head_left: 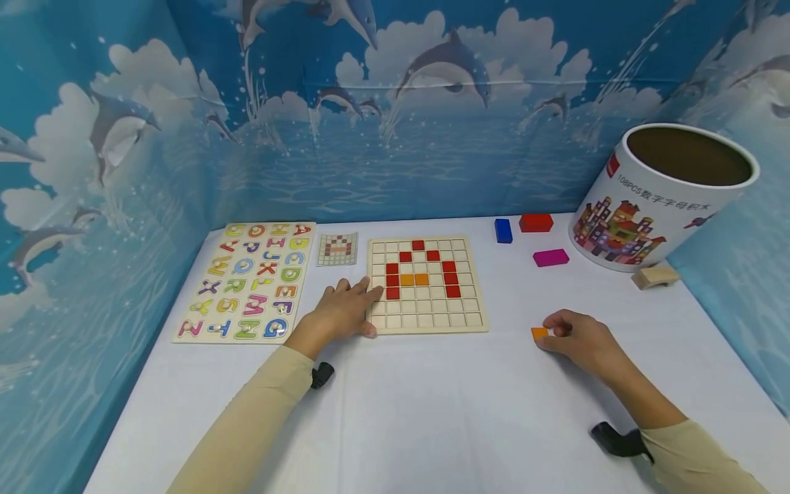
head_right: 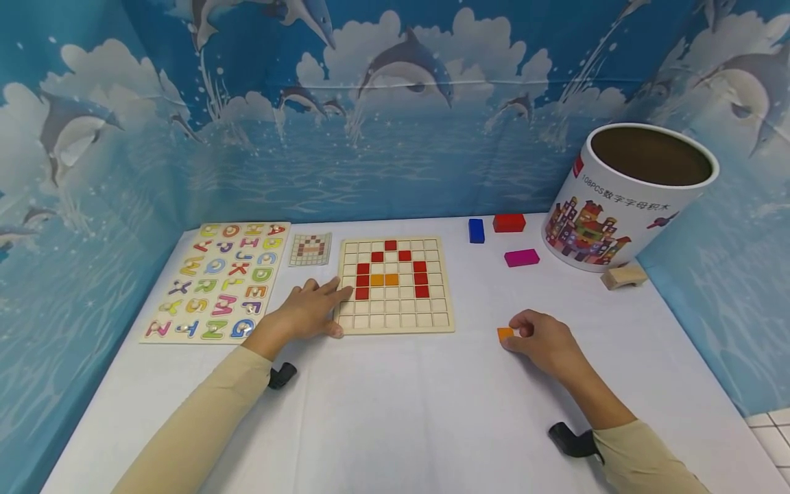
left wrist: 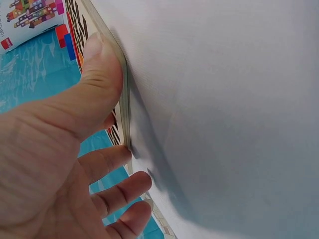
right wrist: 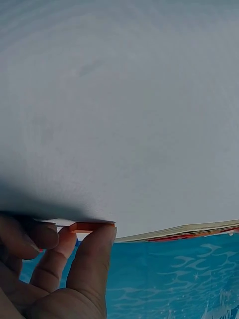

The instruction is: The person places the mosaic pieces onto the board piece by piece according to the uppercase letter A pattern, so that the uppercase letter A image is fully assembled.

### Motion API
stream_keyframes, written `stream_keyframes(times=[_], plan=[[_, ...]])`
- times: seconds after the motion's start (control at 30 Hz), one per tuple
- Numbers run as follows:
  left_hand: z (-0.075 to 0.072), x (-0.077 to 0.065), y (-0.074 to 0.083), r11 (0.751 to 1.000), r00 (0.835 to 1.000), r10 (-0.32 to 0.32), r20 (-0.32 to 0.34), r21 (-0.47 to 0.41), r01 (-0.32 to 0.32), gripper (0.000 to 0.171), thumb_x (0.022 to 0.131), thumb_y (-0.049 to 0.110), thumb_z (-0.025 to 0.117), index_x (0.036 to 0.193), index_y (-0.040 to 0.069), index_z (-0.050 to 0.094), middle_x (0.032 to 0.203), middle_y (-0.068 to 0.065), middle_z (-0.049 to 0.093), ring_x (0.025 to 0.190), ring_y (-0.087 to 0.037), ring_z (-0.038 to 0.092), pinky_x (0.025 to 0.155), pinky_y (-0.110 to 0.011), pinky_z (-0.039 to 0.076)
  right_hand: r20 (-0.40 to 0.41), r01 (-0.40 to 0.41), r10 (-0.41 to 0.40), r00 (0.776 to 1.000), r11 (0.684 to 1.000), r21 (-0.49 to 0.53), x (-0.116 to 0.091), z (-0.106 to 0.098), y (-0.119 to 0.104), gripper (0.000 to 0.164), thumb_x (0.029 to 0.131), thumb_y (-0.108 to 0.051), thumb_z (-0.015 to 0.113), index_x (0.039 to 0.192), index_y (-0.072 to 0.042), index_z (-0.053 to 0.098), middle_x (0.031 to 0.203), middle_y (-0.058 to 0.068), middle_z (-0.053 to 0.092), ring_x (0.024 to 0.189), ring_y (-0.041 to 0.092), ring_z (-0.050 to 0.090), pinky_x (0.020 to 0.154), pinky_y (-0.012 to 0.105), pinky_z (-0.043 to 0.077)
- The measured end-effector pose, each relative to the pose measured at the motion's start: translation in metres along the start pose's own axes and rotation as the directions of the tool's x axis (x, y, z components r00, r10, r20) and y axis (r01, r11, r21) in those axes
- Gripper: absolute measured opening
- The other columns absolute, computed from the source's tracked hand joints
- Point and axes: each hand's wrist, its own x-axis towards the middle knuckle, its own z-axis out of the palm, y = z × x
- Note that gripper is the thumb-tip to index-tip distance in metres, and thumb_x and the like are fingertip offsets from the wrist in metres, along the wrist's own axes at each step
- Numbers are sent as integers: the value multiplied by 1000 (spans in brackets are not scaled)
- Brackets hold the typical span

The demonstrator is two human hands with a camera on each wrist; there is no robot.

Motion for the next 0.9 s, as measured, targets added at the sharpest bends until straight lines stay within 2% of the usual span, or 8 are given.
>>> stream_keyframes(times=[0.2, 0.3, 0.37, 0.47, 0.57, 0.67, 0.8, 0.9], plan=[[1, 1, 0, 1000, 1000, 3, -6, 15, -3, 91, 84, 48, 76, 161, 24, 35, 168, -12, 24, 135, -35, 36, 107, -55, 33, 8, 51, -51, 999, 999, -12, 1, -4, 0, 36, 89, -27, 80, 110, -3, 64, 99, 12, 59, 96, 30, 51, 74, 34, 50], [0, 1, 0, 1000, 1000, 6, -9, 23, -6, 91, 83, 48, 76, 161, 24, 35, 168, -12, 25, 132, -34, 38, 105, -53, 34, 32, 66, -66, 997, 998, 24, 5, -11, 3, 32, 92, -26, 77, 107, -4, 61, 97, 10, 58, 91, 27, 52, 70, 32, 49], [0, 1, 0, 1000, 1000, 3, -6, 27, -3, 91, 83, 49, 76, 161, 24, 35, 168, -12, 24, 132, -34, 38, 104, -53, 34, 53, 70, -75, 996, 994, 89, 9, -16, 6, 33, 96, -27, 73, 113, -3, 57, 98, 10, 57, 85, 24, 53, 66, 30, 48], [0, 1, 0, 1000, 1000, 3, -4, 28, -3, 91, 84, 49, 76, 161, 24, 35, 168, -12, 24, 134, -35, 37, 106, -54, 33, 59, 67, -82, 995, 973, 220, 20, -25, 10, 43, 103, -30, 63, 134, -3, 51, 98, 13, 54, 74, 22, 52, 62, 28, 47], [0, 1, 0, 1000, 1000, 3, -2, 25, -3, 91, 84, 49, 76, 161, 24, 34, 168, -12, 24, 137, -36, 36, 108, -55, 32, 29, 61, -75, 997, 939, 337, 33, -32, 9, 51, 106, -34, 56, 147, -7, 45, 101, 16, 51, 69, 21, 51, 60, 29, 45], [1, 2, 0, 1000, 1000, 1, 0, 24, -1, 92, 83, 50, 76, 161, 25, 34, 169, -11, 23, 139, -36, 34, 110, -55, 31, 5, 37, -44, 999, 898, 437, 49, -36, 2, 55, 105, -39, 57, 148, -8, 45, 106, 16, 51, 72, 19, 51, 62, 28, 45], [2, 3, 0, 1000, 1000, -2, 0, 23, 2, 93, 83, 49, 77, 161, 26, 34, 169, -10, 23, 141, -36, 32, 110, -55, 30, 30, -24, 8, 1000, 809, 587, 71, -37, -15, 63, 98, -43, 68, 148, -10, 47, 114, 8, 56, 78, 16, 53, 67, 23, 47], [2, 3, 0, 1000, 1000, -7, 1, 22, 7, 93, 83, 49, 77, 161, 26, 34, 169, -10, 23, 141, -36, 32, 110, -55, 30, 30, -48, 38, 999, 743, 668, 88, -33, -33, 62, 95, -40, 73, 147, -13, 50, 111, 2, 59, 78, 15, 54, 66, 21, 47]])
